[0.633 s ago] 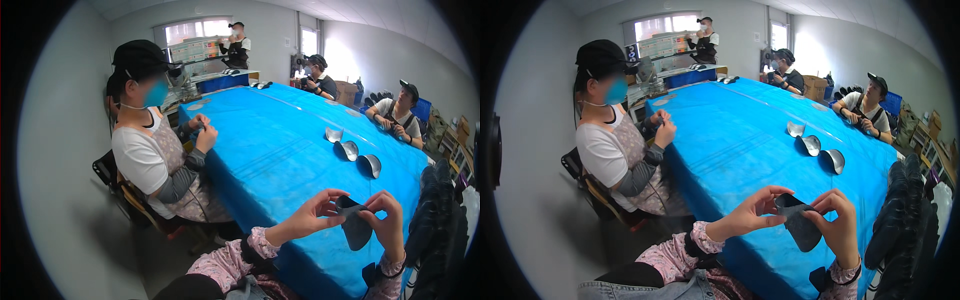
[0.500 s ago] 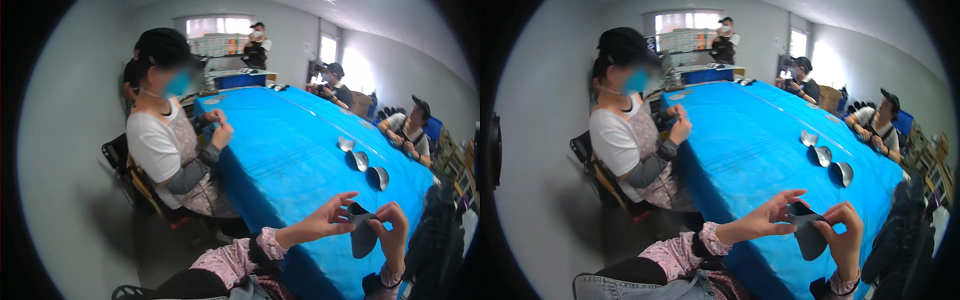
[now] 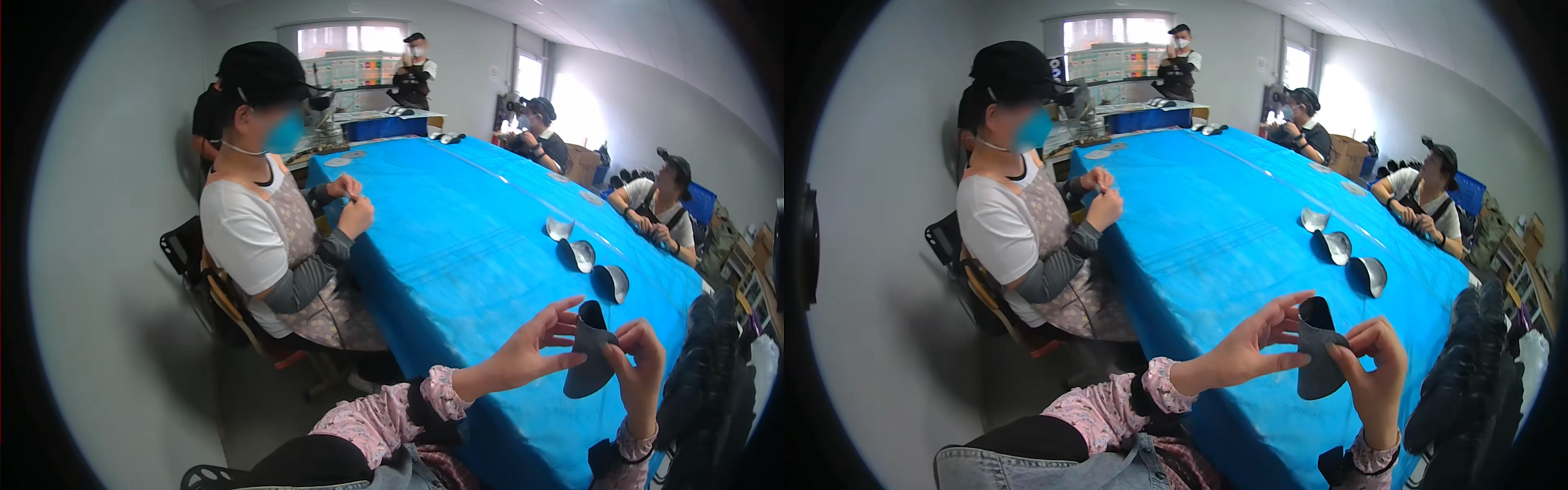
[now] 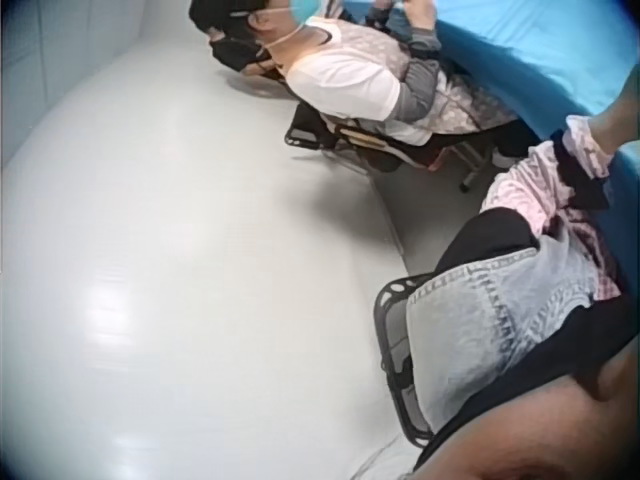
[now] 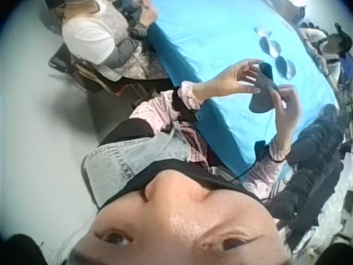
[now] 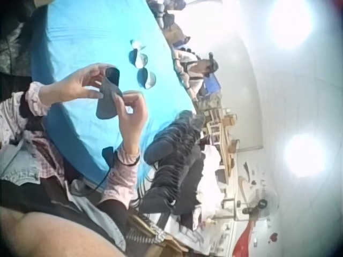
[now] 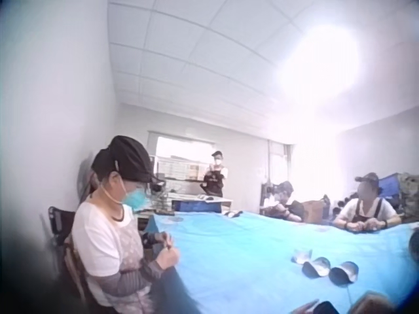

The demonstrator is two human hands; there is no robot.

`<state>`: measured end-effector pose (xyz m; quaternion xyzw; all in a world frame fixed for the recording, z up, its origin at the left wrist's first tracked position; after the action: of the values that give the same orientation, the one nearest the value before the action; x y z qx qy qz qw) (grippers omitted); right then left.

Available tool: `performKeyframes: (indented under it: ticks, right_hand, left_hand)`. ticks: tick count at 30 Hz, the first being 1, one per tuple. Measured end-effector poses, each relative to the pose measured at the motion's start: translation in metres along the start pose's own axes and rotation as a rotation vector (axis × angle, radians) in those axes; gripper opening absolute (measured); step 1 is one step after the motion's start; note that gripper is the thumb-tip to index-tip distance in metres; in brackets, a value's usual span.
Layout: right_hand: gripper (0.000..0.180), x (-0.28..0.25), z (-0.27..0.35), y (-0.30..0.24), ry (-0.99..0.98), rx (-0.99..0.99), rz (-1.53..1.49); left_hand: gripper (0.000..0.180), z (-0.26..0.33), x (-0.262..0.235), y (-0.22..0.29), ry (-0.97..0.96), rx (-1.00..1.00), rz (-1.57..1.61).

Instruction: The person is manually inspecting and preparing the heel counter or back part of a shoe, ensuring proper alignment of the interior lining.

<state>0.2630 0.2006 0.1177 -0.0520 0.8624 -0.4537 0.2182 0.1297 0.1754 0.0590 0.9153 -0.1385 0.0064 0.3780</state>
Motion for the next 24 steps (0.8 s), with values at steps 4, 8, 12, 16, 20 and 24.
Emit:
performKeyframes:
  ticks: [4, 8, 12, 16, 20, 24]
  right_hand:
    - [0.022, -0.011, 0.000, -0.006, 0.014, -0.004, 0.026]
    - [0.037, -0.014, 0.001, 0.008, -0.140, 0.090, -0.077]
    - [0.054, -0.014, 0.003, -0.006, -0.005, -0.002, 0.083]
    - [0.018, -0.010, 0.002, -0.005, 0.030, -0.134, 0.206]
    - [0.017, -0.007, -0.006, -0.003, 0.053, -0.159, 0.163]
    - [0.016, -0.015, -0.005, 0.008, 0.080, -0.134, 0.186]
  left_hand:
    - [0.077, -0.011, 0.006, 0.000, -0.039, 0.018, 0.012]
    - [0.076, -0.006, 0.000, -0.003, 0.000, -0.036, 0.029]
    - [0.075, -0.003, -0.006, -0.010, 0.051, -0.086, 0.029]
    - [0.073, -0.001, -0.007, -0.031, 0.078, -0.136, 0.137]
    - [0.073, -0.005, -0.015, -0.015, 0.153, -0.118, 0.101]
    - [0.071, -0.009, -0.008, -0.022, 0.127, -0.139, 0.077]
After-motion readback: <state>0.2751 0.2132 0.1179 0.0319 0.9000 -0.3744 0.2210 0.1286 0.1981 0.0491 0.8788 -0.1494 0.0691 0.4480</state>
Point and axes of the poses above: each hand's wrist, its own z-axis away from the middle knuckle, its own x-axis out of the palm, y = z × x, the point moved 10 cm from there along -z, towards the middle knuckle, and after that the axes turned 10 degrees about x, right-handed, at the moved point
